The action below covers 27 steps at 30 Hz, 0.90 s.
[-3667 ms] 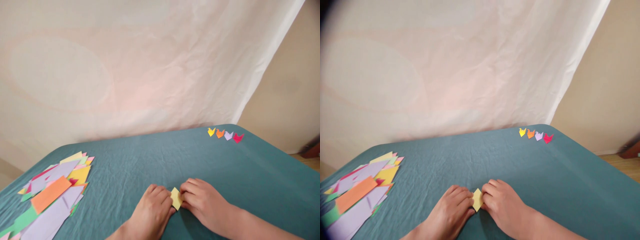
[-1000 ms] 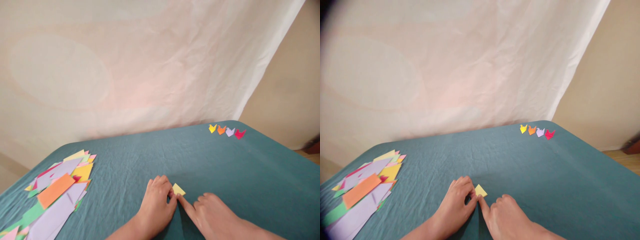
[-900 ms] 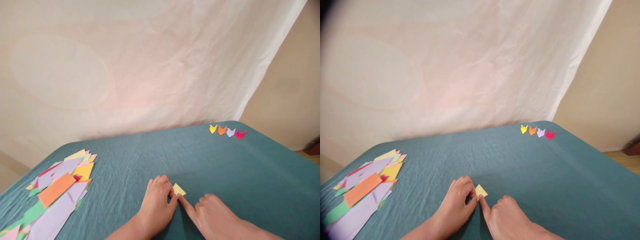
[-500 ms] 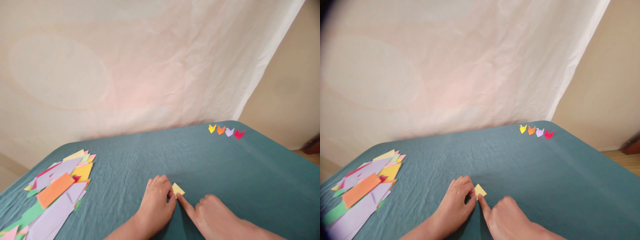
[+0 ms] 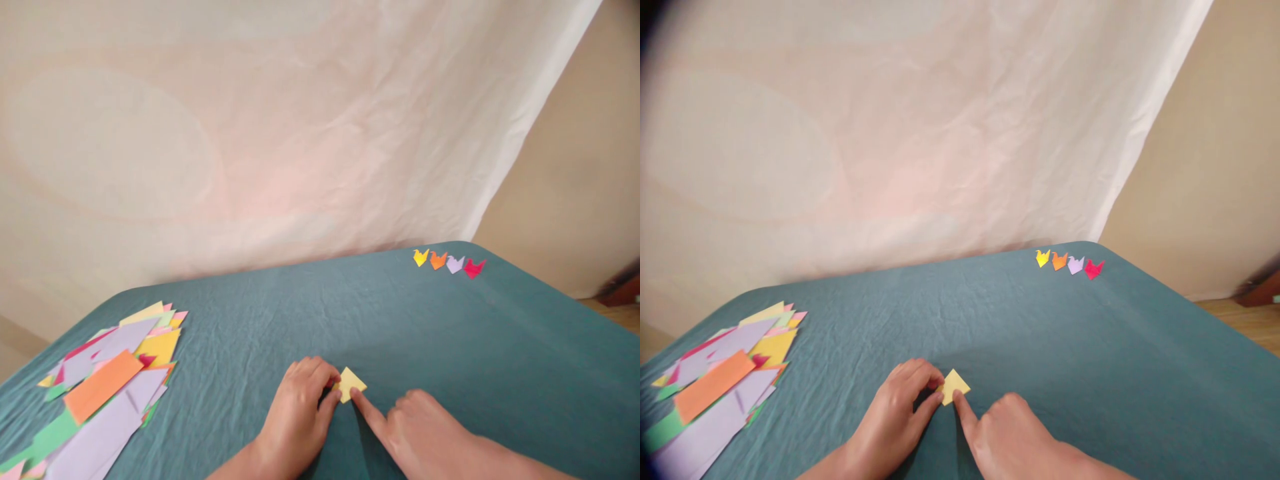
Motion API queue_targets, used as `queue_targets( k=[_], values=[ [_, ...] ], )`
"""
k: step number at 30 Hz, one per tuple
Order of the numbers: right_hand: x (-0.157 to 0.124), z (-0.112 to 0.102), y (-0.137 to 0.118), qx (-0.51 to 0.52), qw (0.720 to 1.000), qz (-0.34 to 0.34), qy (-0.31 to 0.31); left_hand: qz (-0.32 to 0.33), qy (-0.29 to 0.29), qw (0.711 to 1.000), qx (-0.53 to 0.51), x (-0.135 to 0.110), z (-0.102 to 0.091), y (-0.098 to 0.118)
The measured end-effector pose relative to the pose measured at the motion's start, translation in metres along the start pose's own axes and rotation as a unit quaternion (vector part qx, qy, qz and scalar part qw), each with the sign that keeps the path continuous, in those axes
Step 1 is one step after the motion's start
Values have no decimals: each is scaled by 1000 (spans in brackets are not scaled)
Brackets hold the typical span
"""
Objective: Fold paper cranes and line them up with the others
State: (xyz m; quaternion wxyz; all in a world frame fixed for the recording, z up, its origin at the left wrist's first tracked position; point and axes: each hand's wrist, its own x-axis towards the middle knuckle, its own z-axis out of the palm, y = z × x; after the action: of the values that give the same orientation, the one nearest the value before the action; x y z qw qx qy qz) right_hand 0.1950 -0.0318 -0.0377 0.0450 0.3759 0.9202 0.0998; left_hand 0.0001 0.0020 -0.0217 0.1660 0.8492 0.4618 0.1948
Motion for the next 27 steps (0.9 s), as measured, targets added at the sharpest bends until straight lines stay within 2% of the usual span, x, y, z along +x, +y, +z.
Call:
queue_targets(
  k=[3,7,16,22,27],
  values=[
    [0,0,1,8,1000,-4,15,64,1,998,9,-2,-2,-2],
    [-1,1,1,17,999,-7,36,144,-42,987,62,-3,-2,-3],
    [2,-4,-1,2,1000,-6,5,177,-94,963,183,-6,-3,3],
    [2,4,-7,-9,1000,-10,11,213,-132,922,296,-8,-3,10],
    [2,-5,-4,1,1000,-6,-2,240,-129,903,332,-13,1,7]
  ],
)
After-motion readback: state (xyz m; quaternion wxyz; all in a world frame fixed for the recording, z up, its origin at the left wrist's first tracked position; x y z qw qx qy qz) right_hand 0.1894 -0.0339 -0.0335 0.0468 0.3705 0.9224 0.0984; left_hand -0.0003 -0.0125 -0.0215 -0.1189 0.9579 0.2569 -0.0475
